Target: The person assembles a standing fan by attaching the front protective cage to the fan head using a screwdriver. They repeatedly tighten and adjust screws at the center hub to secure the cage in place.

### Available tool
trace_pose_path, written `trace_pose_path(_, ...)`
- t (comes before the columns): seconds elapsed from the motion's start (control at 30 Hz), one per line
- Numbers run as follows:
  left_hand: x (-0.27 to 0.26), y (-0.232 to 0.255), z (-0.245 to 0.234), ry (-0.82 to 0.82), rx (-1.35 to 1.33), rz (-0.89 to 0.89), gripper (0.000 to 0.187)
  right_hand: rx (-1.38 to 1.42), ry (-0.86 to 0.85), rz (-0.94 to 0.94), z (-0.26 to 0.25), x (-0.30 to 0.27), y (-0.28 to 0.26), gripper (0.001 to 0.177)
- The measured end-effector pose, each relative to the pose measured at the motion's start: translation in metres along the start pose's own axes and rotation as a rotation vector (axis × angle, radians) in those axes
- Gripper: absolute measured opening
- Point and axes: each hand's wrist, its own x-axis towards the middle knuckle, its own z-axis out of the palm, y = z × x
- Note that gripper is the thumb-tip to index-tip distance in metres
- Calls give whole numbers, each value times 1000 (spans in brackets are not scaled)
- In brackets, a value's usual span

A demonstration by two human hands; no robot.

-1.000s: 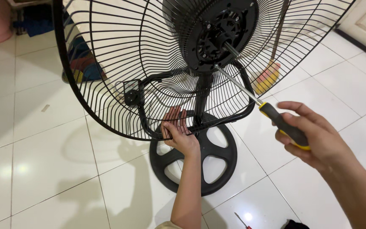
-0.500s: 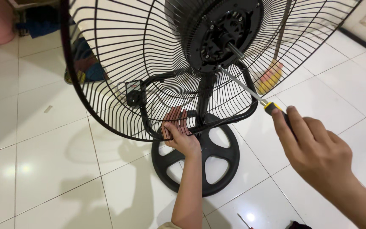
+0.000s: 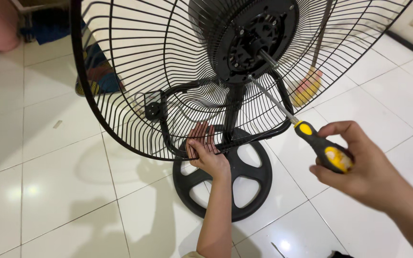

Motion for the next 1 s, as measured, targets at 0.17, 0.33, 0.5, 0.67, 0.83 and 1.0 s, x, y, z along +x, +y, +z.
trace_pose_path(0.17,-2,2,-3,13,11,-17,45,-740,350,-539,24,-18,-38,36)
trace_pose_path(0.33,-8,8,-5,-28,-6,1,46,-1205,574,-848,36,-23,-47,34)
trace_pose_path(0.5,-12,10,-4,-18,-7,-13,45,-1204,531,-809,37,-21,-29,37)
trace_pose_path(0.67,-12,9,-9,-52,-8,12,45,-826,487,-694,39,-21,-14,34)
trace_pose_path(0.83,-15,5,-10,-77,-25,18,44,-681,452,-624,35,-18,-4,34)
trace_pose_path(1.0,-18,2,-9,-96,-7,29,45,-611,449,-624,32,-17,3,34)
